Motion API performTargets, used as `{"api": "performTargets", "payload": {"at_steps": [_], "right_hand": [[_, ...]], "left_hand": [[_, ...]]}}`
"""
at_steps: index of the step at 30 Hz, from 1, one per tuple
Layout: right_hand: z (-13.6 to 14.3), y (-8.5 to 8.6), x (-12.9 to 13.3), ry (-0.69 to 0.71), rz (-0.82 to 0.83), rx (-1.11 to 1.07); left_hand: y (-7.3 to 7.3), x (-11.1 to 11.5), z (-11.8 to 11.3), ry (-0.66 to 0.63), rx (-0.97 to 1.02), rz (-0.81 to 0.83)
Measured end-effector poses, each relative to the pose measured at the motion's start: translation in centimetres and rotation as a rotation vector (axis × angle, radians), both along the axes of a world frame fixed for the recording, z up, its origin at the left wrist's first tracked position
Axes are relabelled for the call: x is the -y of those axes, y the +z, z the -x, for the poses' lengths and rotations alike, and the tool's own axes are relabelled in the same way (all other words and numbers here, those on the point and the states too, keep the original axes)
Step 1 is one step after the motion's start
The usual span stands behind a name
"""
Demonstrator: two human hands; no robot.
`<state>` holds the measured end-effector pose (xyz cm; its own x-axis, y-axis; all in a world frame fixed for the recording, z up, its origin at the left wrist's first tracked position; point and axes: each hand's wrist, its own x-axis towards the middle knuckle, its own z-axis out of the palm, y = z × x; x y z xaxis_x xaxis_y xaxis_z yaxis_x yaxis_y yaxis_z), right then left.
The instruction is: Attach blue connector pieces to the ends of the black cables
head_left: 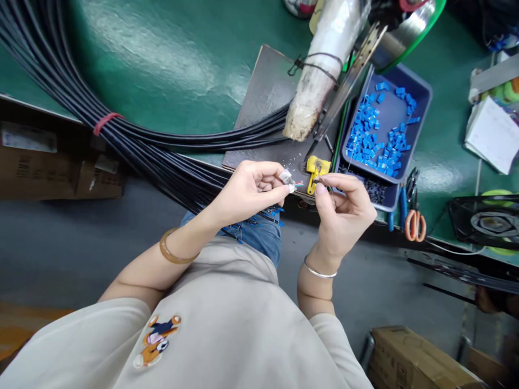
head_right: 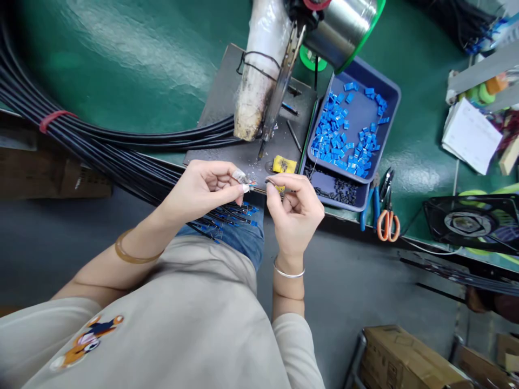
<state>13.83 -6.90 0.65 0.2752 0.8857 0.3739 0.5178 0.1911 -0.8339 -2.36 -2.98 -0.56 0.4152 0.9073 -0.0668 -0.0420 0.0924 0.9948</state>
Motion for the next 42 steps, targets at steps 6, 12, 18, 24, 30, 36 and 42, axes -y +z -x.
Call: {"api": "performTargets", "payload": {"at_steps": [6,12,18,24,30,36,42], "right_hand": [[0.29,-0.46,0.05,0.025,-0.035,-0.102],[0.34,-0.55,0.09,0.033,-0.027,-0.126],[0.44,-0.84,-0.04,0.072,0.018,-0.224],[0.06,-0.92,-0.24,0.092,0.068,-0.258],[-0.20,-0.56,-0.01,0.044,0.047,-0.193],[-0.27,-0.45,0.24,0.034,0.083,-0.099],[-0.20,-0.46,0.24,0.059,0.117,-0.102]], "left_hand": [[-0.20,-0.02,-0.07,0.001,0.040,-0.001],[-0.23,0.02,0.00,-0.005,0.040,-0.008],[-0.21,0.03,0.12,-0.013,0.045,-0.023],[0.06,-0.05,0.36,-0.045,0.002,-0.070],[-0.14,-0.08,0.35,-0.018,0.022,-0.041],[-0.42,-0.08,0.32,-0.011,0.043,-0.016],[-0.31,-0.12,0.43,-0.031,0.016,-0.029]]}}
